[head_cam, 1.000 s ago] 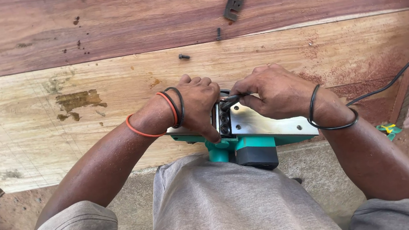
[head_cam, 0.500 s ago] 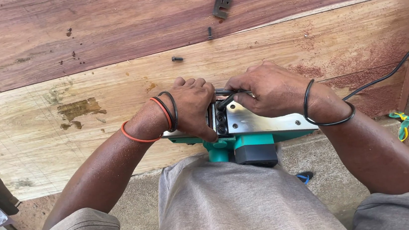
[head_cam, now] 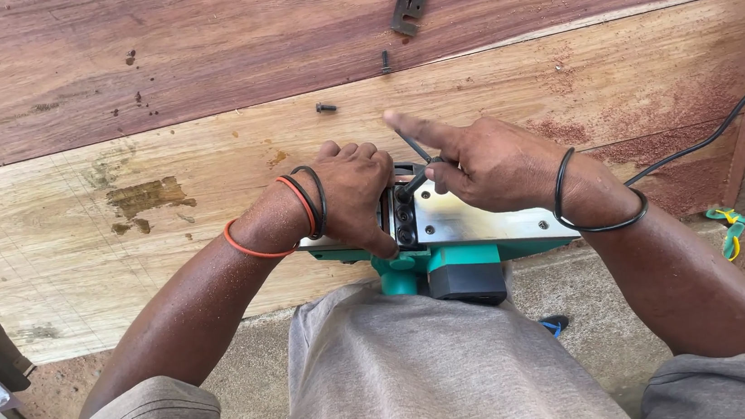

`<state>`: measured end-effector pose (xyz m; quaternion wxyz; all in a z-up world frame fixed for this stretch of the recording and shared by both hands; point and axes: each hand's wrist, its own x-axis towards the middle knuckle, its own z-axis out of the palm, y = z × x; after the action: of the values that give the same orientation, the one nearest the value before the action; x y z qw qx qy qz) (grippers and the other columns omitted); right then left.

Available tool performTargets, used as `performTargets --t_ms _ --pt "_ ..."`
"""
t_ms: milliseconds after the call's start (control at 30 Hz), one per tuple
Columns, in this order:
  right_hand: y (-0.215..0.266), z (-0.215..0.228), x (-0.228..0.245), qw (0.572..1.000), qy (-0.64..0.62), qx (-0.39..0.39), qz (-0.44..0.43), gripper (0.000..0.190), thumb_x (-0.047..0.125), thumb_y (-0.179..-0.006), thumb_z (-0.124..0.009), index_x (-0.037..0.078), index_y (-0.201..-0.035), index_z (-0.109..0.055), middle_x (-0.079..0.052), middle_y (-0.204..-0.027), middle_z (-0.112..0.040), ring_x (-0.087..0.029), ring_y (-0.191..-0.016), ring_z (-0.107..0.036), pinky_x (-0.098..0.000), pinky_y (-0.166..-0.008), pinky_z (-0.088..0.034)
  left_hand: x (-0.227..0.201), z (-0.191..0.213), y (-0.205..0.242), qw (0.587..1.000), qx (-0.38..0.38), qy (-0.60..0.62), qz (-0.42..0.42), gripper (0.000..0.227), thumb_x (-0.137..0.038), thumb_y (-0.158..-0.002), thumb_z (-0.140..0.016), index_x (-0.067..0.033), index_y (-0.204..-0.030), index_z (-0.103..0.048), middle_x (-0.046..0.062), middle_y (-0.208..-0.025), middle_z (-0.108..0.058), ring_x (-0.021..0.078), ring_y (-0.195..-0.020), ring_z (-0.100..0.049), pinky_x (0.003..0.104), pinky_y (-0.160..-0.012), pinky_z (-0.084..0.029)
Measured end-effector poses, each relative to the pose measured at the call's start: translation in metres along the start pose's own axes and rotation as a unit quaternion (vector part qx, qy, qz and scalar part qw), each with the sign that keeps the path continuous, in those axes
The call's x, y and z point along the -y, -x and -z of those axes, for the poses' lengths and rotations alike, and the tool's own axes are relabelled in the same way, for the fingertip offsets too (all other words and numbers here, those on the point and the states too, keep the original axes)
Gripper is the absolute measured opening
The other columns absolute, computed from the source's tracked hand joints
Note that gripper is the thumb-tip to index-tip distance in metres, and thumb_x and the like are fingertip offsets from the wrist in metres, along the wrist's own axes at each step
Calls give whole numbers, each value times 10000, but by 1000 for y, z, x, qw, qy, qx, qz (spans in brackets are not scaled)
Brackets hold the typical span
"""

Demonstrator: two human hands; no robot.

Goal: The recorder is seen assembling or adjusting the blades of an electric hand planer.

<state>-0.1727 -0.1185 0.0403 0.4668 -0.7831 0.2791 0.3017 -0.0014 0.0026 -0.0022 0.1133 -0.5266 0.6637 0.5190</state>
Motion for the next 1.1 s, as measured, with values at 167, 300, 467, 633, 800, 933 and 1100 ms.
performTargets --t_ms 167,300,467,633,800,933,1100 --pt "-1 -1 -7 1000 4 -3 14 467 239 -942 -587 209 -1408 -567 -116 -821 -779 -318 -780 -772 -445 -761 -593 2 -2 -2 1000 -4 -5 -3 1033 -660 -531 -845 34 -1245 -572 194 -1206 -594 332 -1202 -546 444 -1060 -375" --pt "-3 -2 -16 998 40 -25 50 433 206 -979 -562 157 -1408 -583 -140 -737 -742 -361 -748 -729 -482 -718 -564 2 -2 -3 1000 2 -4 -2 1038 -656 -526 -846 26 -1259 -568 191 -1205 -597 323 -1202 -552 441 -1059 -375" --pt "-3 2 -16 997 66 1 47 589 148 -871 -614 175 -1452 -522 -128 -756 -756 -371 -740 -726 -486 -707 -564 2 -1 -1 1000 2 2 -1 990 -663 -529 -832 -27 -1250 -596 173 -1213 -597 310 -1192 -559 422 -1043 -385" --pt "-6 0 -20 998 29 7 48 617 183 -864 -686 189 -1456 -514 -124 -893 -778 -350 -795 -739 -468 -722 -579 3 -3 -3 1000 9 7 0 1000 -661 -531 -833 -30 -1265 -584 168 -1219 -592 308 -1199 -546 431 -1044 -370" --pt "-5 0 -24 994 83 -15 69 596 189 -845 -721 197 -1427 -594 -130 -997 -736 -328 -922 -698 -456 -819 -548 1 -1 -2 1000 17 2 6 1019 -667 -533 -833 -22 -1279 -574 173 -1229 -587 308 -1206 -543 432 -1049 -370" --pt "-1 -3 -28 984 96 -67 136 362 193 -858 -731 164 -1219 -722 -93 -1022 -713 -296 -1019 -668 -435 -876 -527 1 0 -2 1000 16 3 7 1024 -663 -530 -836 -20 -1282 -575 174 -1234 -586 303 -1211 -545 435 -1064 -361" --pt "0 -1 -35 964 105 -100 223 260 146 -850 -732 153 -1109 -749 -74 -1023 -742 -305 -1030 -671 -445 -900 -516 2 -3 -3 1000 7 1 8 1026 -663 -513 -839 -30 -1280 -586 167 -1233 -588 313 -1225 -539 444 -1062 -364"
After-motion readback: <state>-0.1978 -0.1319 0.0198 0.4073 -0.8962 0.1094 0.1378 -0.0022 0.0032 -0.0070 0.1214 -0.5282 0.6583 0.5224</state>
